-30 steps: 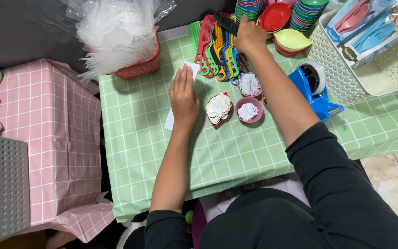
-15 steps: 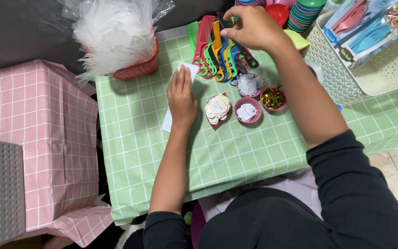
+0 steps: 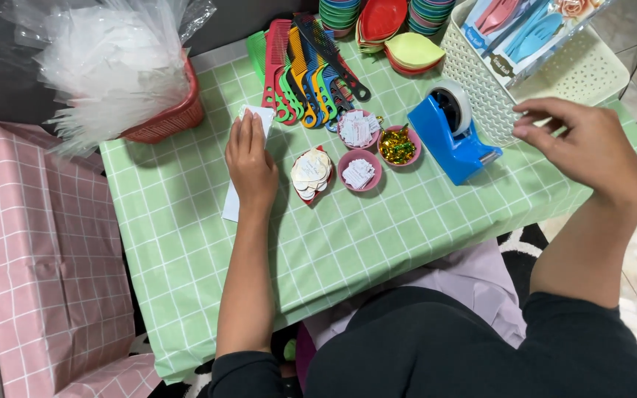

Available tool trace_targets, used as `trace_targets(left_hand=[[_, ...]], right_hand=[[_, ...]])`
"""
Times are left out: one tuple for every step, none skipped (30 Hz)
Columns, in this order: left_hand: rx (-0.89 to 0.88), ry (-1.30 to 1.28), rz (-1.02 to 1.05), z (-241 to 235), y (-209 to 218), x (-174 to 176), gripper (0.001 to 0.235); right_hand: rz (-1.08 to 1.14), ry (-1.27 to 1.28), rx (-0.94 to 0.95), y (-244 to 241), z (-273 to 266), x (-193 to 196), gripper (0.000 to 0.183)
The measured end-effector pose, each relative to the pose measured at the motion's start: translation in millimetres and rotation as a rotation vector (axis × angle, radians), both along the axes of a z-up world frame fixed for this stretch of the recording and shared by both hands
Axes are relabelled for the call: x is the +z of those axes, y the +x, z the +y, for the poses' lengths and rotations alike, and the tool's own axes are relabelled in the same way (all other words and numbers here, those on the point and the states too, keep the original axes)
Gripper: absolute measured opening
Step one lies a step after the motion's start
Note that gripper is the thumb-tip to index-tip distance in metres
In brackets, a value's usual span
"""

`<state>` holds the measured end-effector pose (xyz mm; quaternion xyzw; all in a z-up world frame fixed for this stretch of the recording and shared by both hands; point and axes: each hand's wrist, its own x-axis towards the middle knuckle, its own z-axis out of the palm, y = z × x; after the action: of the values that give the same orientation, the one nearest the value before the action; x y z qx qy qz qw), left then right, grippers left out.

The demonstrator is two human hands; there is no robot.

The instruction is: The person places a green plastic spoon and fork into a clear plastic sleeve with a printed header card, then seals the sleeve. They repeat the process with another set of cutlery, handling the packaging and items by hand.

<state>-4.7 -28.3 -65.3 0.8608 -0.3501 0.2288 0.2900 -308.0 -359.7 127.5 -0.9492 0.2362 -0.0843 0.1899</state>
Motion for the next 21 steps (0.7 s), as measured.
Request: trace_targets(left_hand=[[0.001, -0.002, 0.002, -0.5, 0.4, -1.1, 0.079], [0.004, 0.0, -0.016, -1.0, 0.8, -2.1, 0.078], [0.008, 0.003, -0.032, -0.6, 1.0, -3.2, 0.077], [0.009, 0.002, -0.029, -0.4, 0.3, -4.2, 0.077], [0.011, 0.001, -0.041, -0.1, 0.5, -4.6, 0.077], [0.013, 0.0, -0.054, 0.1, 0.7, -5.0, 0.077], [0.011, 0.0, -0.053, 0.9, 0.8, -4.9, 0.077], [0.012, 0.002, -0.044, 1.8, 1.1, -4.8, 0.079], [0.014, 0.004, -0.035, 2.7, 1.0, -5.0, 0.08], [0.012, 0.004, -0.033, 2.2, 1.0, -5.4, 0.08], [0.013, 0.009, -0.025, 2.6, 1.3, -5.6, 0.08], [0.014, 0.014, -0.016, 3.0, 1.6, -5.7, 0.08], [0.013, 0.016, -0.017, 2.9, 1.2, -5.5, 0.08], [0.012, 0.014, -0.018, 2.7, 0.7, -5.1, 0.079], [0.009, 0.012, -0.019, 2.0, 0.4, -4.6, 0.079], [0.007, 0.013, -0.019, 2.5, -0.2, -4.5, 0.079], [0.009, 0.012, -0.021, 2.4, -0.4, -4.2, 0.079], [0.011, 0.01, -0.022, 2.3, -0.5, -3.8, 0.079], [0.009, 0.011, -0.023, 2.5, -0.4, -4.1, 0.079], [0.006, 0.009, -0.022, 2.8, -0.2, -4.4, 0.079], [0.003, 0.007, -0.021, 3.0, 0.1, -4.7, 0.078]], right_hand=[[0.002, -0.002, 0.001, -6.4, -2.3, -9.2, 0.027], [-0.025, 0.092, -0.073, -12.9, -4.6, -18.3, 0.025], [-0.049, 0.187, -0.144, -19.0, -6.5, -27.3, 0.024], [-0.046, 0.186, -0.143, -20.5, -5.6, -31.6, 0.024], [-0.008, 0.238, -0.203, -22.2, -4.2, -36.8, 0.033], [0.03, 0.29, -0.262, -23.9, -2.9, -42.0, 0.045], [0.031, 0.29, -0.264, -26.7, -4.3, -52.2, 0.045], [-0.028, 0.352, -0.232, -29.5, -5.6, -62.6, 0.048], [-0.088, 0.412, -0.2, -32.4, -6.8, -72.9, 0.052], [-0.086, 0.412, -0.201, -33.7, -11.2, -84.9, 0.052], [-0.119, 0.497, -0.24, -34.8, -14.7, -97.4, 0.031], [-0.152, 0.581, -0.279, -36.0, -18.1, -109.9, 0.015], [-0.152, 0.583, -0.28, -36.9, -22.4, -118.1, 0.015], [-0.168, 0.616, -0.262, -37.9, -26.6, -126.2, 0.016], [-0.183, 0.648, -0.245, -39.3, -30.8, -134.0, 0.019], [-0.184, 0.649, -0.247, -39.3, -31.0, -137.4, 0.019], [-0.217, 0.675, -0.229, -38.9, -31.9, -140.5, 0.018], [-0.25, 0.701, -0.212, -38.5, -32.6, -143.5, 0.017], [-0.251, 0.702, -0.213, -37.3, -32.1, -144.0, 0.017], [-0.27, 0.745, -0.223, -36.2, -31.5, -144.6, 0.014], [-0.289, 0.787, -0.233, -35.0, -31.1, -145.3, 0.011]])
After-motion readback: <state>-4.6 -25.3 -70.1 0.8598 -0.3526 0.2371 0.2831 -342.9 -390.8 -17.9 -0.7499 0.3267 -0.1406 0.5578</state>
